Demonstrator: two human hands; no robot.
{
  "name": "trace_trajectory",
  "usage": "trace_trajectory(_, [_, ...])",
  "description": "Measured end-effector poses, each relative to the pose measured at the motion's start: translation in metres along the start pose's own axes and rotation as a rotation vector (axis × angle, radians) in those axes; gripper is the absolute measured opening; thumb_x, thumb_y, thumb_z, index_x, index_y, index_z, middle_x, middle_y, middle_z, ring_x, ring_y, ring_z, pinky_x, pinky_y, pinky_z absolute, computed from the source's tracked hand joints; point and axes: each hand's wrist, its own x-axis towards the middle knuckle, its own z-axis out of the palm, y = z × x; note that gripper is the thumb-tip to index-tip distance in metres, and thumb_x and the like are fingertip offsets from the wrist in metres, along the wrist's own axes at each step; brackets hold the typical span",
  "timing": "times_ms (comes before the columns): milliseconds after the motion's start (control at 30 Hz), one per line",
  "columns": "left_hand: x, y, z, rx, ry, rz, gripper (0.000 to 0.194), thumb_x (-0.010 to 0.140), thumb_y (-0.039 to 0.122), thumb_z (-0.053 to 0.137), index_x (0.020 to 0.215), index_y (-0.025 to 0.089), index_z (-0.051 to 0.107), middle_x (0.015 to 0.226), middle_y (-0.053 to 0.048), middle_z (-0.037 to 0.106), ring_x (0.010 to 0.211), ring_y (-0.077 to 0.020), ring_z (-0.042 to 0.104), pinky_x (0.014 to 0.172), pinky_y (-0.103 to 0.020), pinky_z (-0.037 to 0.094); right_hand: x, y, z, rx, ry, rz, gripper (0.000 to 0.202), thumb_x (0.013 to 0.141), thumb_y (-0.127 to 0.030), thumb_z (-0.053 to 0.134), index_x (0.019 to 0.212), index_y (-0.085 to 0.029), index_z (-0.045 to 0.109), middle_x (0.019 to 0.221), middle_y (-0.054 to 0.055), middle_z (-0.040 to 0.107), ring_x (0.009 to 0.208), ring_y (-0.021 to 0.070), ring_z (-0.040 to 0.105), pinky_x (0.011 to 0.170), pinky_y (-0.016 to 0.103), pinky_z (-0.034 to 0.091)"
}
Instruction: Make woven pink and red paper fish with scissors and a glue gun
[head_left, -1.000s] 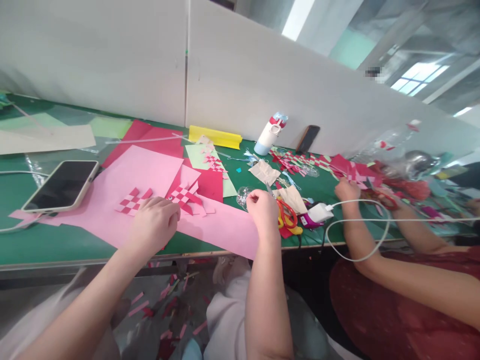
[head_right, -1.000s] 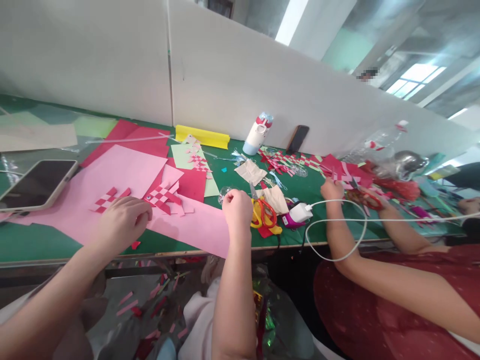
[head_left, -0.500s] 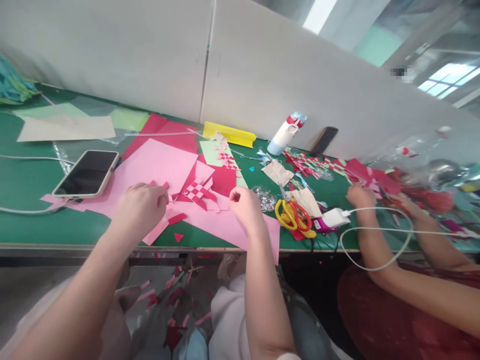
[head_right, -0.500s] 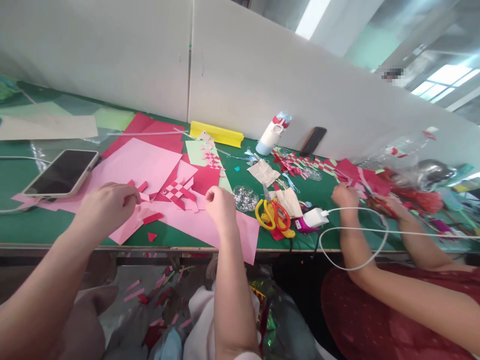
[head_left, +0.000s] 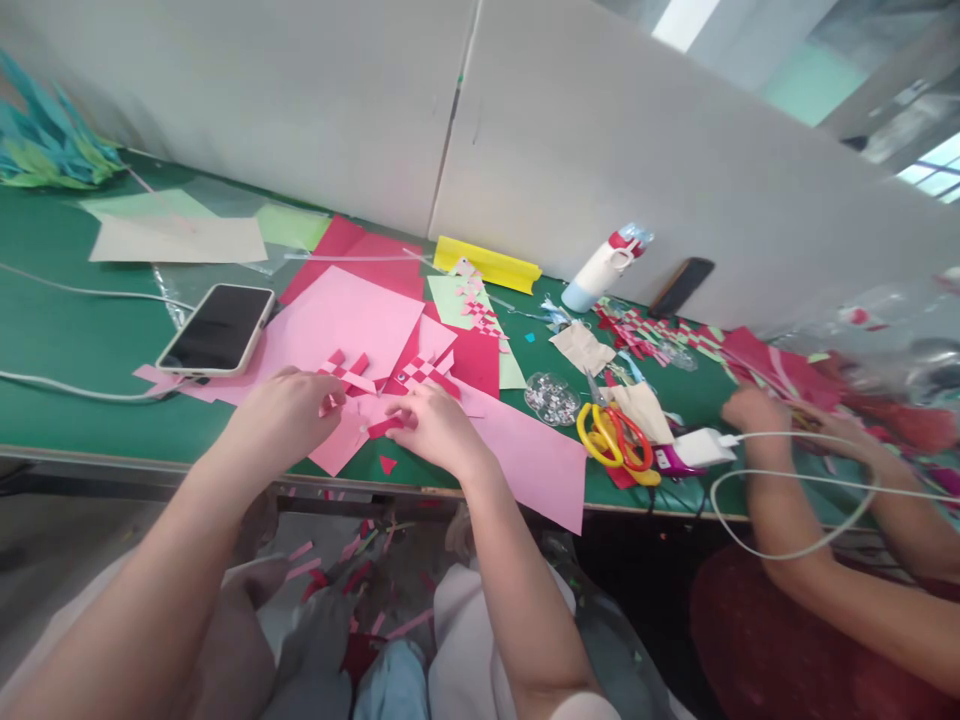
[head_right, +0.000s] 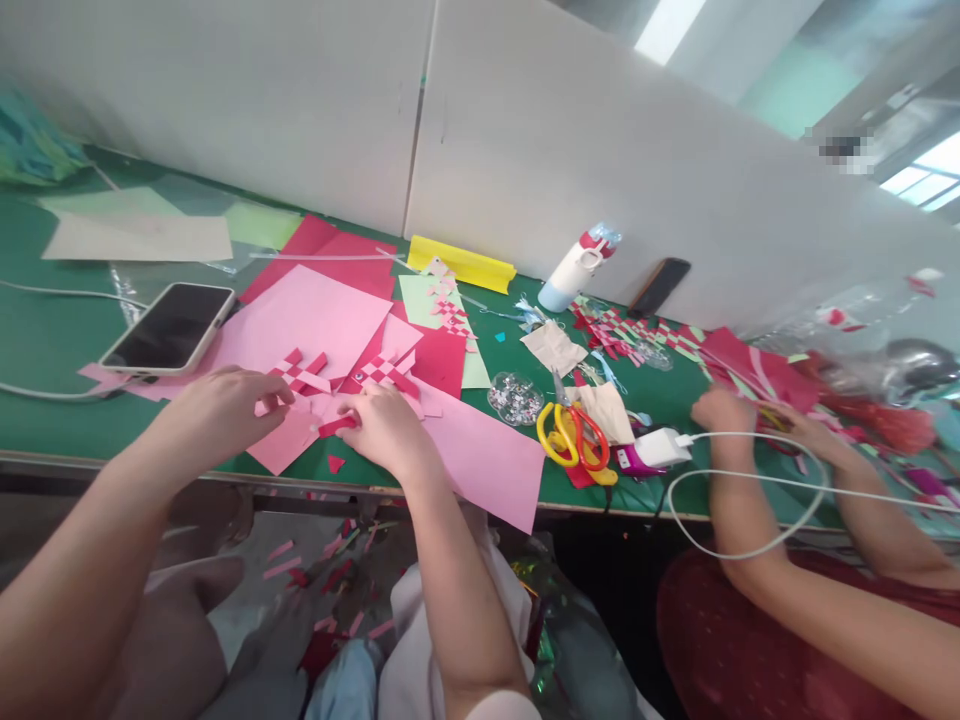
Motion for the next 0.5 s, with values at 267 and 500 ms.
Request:
trace_trajectory(267, [-0.005, 0.001, 0.007, -0.101, -0.188, 0.011, 0.026, 0.079, 0.032, 0.049, 0.082, 0.028, 0.075, 0.080, -0.003, 0.074, 0.071, -0.0218, 0.065, 0.061, -0.029, 0.041, 0.003, -0.004, -0.005, -0.007, -0.042, 0.085, 0.011, 0.076, -0.023, 0.078, 0.085, -0.018, 0.074, 0.082, 0.004, 0.060, 0.087, 0.0181, 0.053, 0.080, 0.030, 0.043])
trace_trajectory(500, [-0.013, 0.006, 0.004, -0.043, -0.208, 0.047, 0.036, 0.085, 0.040, 0.049, 0.060, 0.022, 0.067, 0.061, -0.005, 0.068, 0.050, -0.0179, 0.055, 0.052, -0.029, 0.034, 0.006, -0.003, -0.004, -0.018, -0.031, 0.118, 0.009, 0.076, -0.024, 0.077, 0.081, -0.018, 0.074, 0.080, 0.004, 0.061, 0.088, 0.0189, 0.053, 0.079, 0.030, 0.043])
